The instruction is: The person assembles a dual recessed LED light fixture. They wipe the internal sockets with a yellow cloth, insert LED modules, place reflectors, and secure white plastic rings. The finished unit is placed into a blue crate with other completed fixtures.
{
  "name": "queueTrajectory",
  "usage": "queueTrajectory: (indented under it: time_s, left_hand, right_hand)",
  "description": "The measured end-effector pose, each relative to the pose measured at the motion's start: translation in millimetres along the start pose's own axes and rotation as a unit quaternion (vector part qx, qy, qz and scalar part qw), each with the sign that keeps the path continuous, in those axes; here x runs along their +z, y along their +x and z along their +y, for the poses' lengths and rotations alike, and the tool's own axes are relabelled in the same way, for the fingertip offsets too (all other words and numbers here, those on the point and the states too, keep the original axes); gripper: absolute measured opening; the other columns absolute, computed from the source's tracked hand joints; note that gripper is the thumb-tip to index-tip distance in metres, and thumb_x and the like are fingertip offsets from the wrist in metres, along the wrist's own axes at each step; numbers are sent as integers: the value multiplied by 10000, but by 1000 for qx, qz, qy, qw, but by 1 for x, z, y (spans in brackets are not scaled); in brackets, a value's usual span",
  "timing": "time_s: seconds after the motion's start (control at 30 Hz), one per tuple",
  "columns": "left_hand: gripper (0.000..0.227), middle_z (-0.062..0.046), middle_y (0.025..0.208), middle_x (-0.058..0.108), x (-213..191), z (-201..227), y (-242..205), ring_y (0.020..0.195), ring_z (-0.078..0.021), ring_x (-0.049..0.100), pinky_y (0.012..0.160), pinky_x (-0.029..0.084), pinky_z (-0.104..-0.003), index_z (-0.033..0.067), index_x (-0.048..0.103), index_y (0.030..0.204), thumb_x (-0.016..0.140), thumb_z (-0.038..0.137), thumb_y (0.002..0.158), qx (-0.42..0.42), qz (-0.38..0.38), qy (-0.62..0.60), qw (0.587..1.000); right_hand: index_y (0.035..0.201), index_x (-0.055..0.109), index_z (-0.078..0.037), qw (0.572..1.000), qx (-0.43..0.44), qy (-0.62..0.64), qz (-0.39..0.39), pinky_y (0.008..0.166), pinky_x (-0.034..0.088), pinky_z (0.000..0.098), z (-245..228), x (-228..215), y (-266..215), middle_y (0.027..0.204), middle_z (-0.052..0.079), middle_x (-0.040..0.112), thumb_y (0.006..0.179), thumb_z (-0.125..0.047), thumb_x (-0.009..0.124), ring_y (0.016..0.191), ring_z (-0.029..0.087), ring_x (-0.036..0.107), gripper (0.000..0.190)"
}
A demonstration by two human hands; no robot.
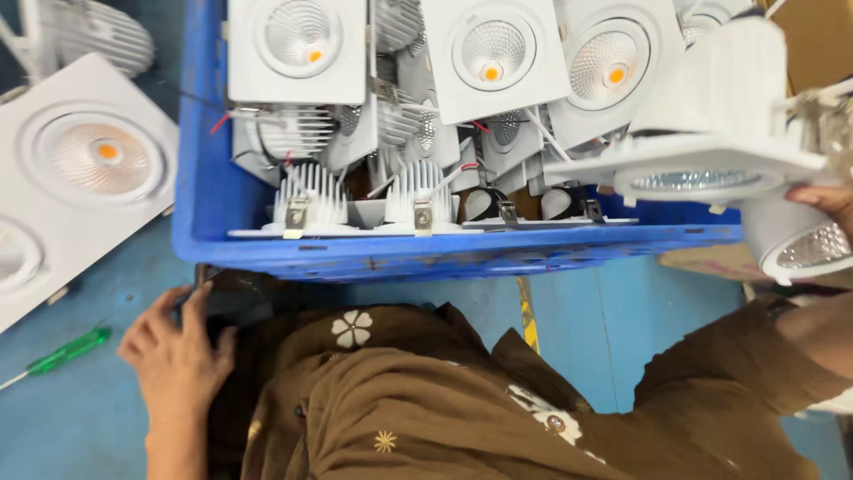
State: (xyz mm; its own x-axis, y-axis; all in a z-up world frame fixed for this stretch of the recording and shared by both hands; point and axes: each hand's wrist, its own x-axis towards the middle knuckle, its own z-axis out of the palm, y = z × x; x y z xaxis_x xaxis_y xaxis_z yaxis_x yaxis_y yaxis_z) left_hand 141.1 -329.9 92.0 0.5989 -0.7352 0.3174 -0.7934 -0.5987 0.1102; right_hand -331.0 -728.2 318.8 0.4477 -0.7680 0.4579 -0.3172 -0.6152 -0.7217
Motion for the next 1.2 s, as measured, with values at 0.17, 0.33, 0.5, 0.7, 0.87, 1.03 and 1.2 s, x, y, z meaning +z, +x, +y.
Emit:
queueTrajectory:
  time_s: [0.17, 0.33, 0.5, 0.7, 0.87, 1.03, 1.2]
  left_hand:
    - [327, -35, 1440, 507, 34, -16, -26, 1325, -288, 440, 1200, 310, -451, 261, 658, 1162, 668, 100, 878, -16, -11, 56, 998]
    - [292, -26, 1436, 502, 41, -22, -32, 1327, -285, 436, 1193, 317, -445, 286, 661, 1124, 678, 111, 890, -23, -27, 69, 997]
    - [302, -17, 1436, 500, 42, -21, -31, 1318, -283, 435, 1175, 323, -434, 309, 665, 1118, 681, 112, 891, -26, -27, 80, 996]
    - [277, -22, 1439, 497, 42, -21, -32, 1329, -301, 433, 1187, 323, -462, 309, 669, 1107, 706, 123, 905, -53, -45, 42, 997]
    - [304, -26, 1456, 493, 38, -20, -32, 1344, -306, 427, 1186, 321, -465, 294, 675, 1119, 711, 108, 881, -45, -40, 17, 998]
    - [345, -17, 1461, 491, 36, -23, -34, 1361, -297, 418, 1179, 315, -470, 305, 695, 1127, 709, 93, 854, -39, -47, 18, 998]
    - [326, -23, 1460, 485, 38, -24, -36, 1376, -300, 410, 1181, 309, -472, 303, 699, 1096, 706, 93, 848, -34, -38, 15, 999]
  right_hand:
    - [1082, 700, 30, 982, 9, -172, -79, 709, 544, 350, -8, 5, 3, 899, 182, 722, 946, -124, 785, 749, 244, 697, 223]
    - [1023, 727, 31, 912, -68, -344, -212, 659, 529, 349, -38, 23, 34, 843, 191, 717, 919, -116, 798, 686, 250, 682, 193]
    - [928, 736, 49, 855, -189, -421, -237, 583, 501, 374, -42, 33, 54, 778, 199, 722, 789, -92, 848, 596, 273, 650, 228]
    - [1083, 652, -15, 938, -114, -251, -213, 733, 518, 228, -23, 15, 65, 909, 95, 698, 1065, -55, 735, 808, 122, 698, 94]
    - [1048, 726, 22, 895, -209, -370, -133, 634, 425, 291, -30, 35, 49, 851, 128, 696, 1014, -35, 859, 684, 193, 628, 149]
    - [970, 761, -66, 862, -291, -404, -96, 608, 391, 324, -43, 70, 35, 808, 66, 680, 935, -102, 900, 622, 211, 574, 148]
    - [940, 739, -90, 844, -299, -439, -75, 618, 400, 317, -43, 83, 29, 799, 33, 667, 954, -159, 887, 654, 220, 588, 165]
